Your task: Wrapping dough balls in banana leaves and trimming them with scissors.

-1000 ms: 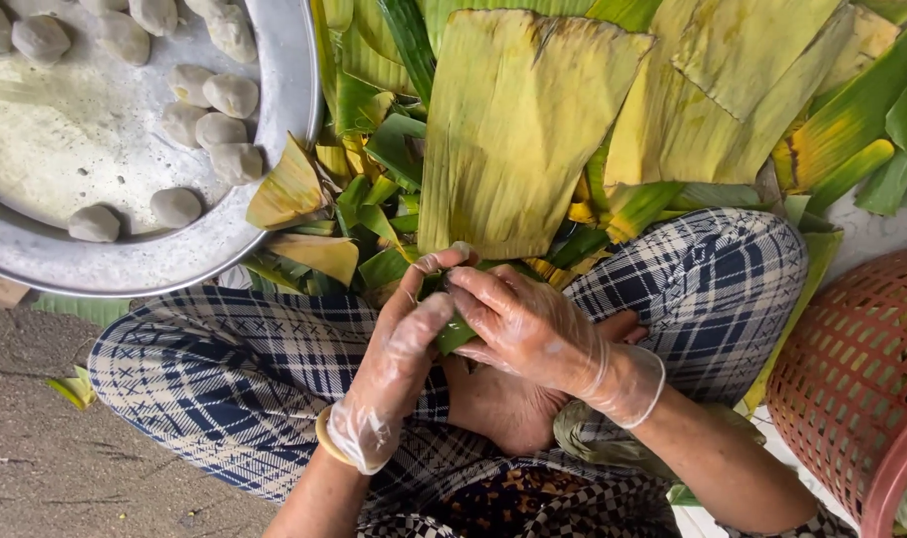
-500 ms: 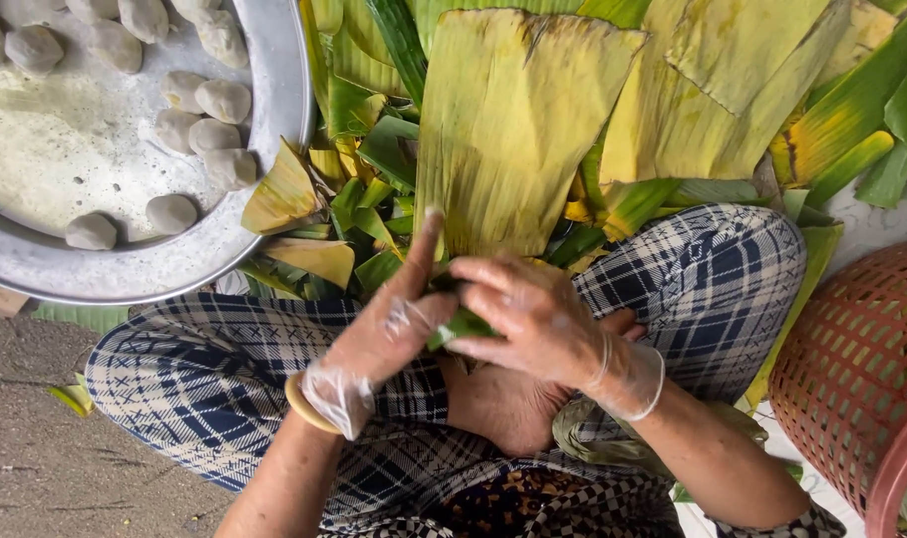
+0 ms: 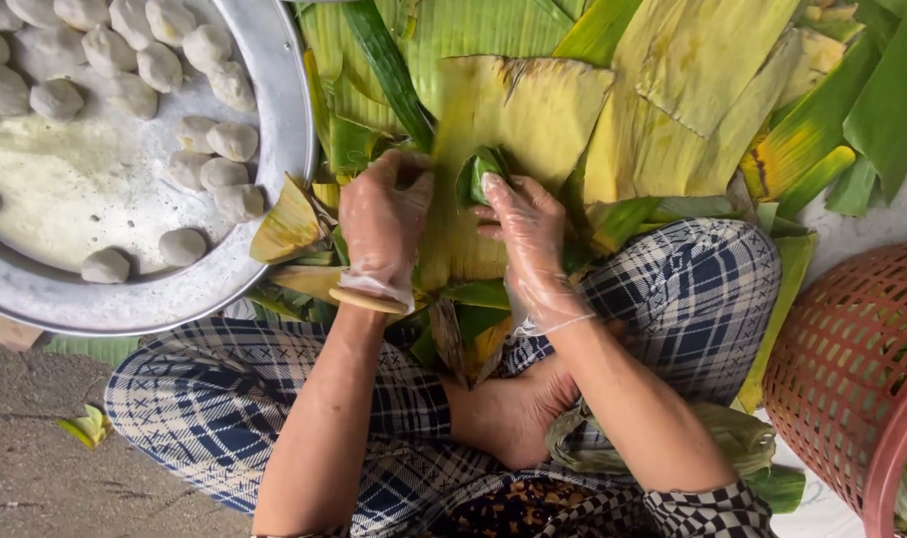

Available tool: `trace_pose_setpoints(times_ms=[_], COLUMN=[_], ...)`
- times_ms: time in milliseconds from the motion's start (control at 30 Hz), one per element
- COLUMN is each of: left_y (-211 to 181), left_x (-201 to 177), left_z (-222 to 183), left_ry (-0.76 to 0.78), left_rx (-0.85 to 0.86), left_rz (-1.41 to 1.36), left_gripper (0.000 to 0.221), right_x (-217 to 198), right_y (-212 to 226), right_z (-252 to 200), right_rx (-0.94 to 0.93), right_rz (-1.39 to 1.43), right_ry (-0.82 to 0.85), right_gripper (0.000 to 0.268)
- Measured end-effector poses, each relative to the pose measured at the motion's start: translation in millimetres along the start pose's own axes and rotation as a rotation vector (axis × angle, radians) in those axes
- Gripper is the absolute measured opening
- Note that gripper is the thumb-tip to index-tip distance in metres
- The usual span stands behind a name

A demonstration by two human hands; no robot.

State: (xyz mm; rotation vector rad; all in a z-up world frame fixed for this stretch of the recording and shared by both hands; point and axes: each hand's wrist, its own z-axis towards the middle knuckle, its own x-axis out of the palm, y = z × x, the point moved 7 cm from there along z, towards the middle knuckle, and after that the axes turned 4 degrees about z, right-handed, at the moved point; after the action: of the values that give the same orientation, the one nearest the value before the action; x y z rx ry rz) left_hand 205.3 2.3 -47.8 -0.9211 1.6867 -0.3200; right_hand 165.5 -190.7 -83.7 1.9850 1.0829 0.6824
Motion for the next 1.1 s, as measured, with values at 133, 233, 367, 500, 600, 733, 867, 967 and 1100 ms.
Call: trace_pose_setpoints(times_ms=[133, 233, 367, 500, 600, 733, 867, 967, 1100], left_y=[-10.5, -22.2, -5.5, -15.9, -3.0, 8.2, 9.0, 5.9, -13.5], left_x=[5.8, 3.7, 7.4, 1.5, -0.4, 5.7, 2.0, -7.2, -57.7], left_z=[-23.2, -49.6, -59.1, -69.3, -77.3, -88.5, -91.3, -91.4, -88.3], left_ry=[-0.070, -0.007, -0.059, 0.079, 0.252, 0.254, 0.269, 0.272, 0.260], left_rx=[0.180, 0.076, 0.055, -0.056, -0.114, -0.192, -0.241, -0.250, -0.201], left_rz=[-0.363, -0.683, -0.858, -1.041, -1.076, -1.182, -1.268, -1.244, -1.208], left_gripper=[0.006, 0.007, 0.015, 0.071, 0.059, 0.047, 0.043, 0.043, 0.039], right_x=[0.6, 5.4, 7.4, 24.9, 23.7, 29.2, 33.4, 39.2, 44.0], right_y=[-1.5, -1.8, 5.2, 32.3, 29.1, 40.6, 35.2, 44.2, 81.4], right_z=[1.8, -4.5, -20.5, -59.8, -69.0, -83.8, -90.3, -98.3, -105.2], right_rx=[0.010, 0.001, -0.137, -0.278, -0.338, -0.536, -0.695, -0.625, -0.866], right_rz=[-0.026, -0.026, -0.101, -0.125, -0.159, -0.351, -0.517, -0.453, -0.645], right_ry=[0.013, 0.042, 0.174, 0.247, 0.296, 0.425, 0.571, 0.761, 0.781], right_gripper=[0.030, 0.021, 0.023, 0.020, 0.029, 0.032, 0.032, 0.035, 0.050])
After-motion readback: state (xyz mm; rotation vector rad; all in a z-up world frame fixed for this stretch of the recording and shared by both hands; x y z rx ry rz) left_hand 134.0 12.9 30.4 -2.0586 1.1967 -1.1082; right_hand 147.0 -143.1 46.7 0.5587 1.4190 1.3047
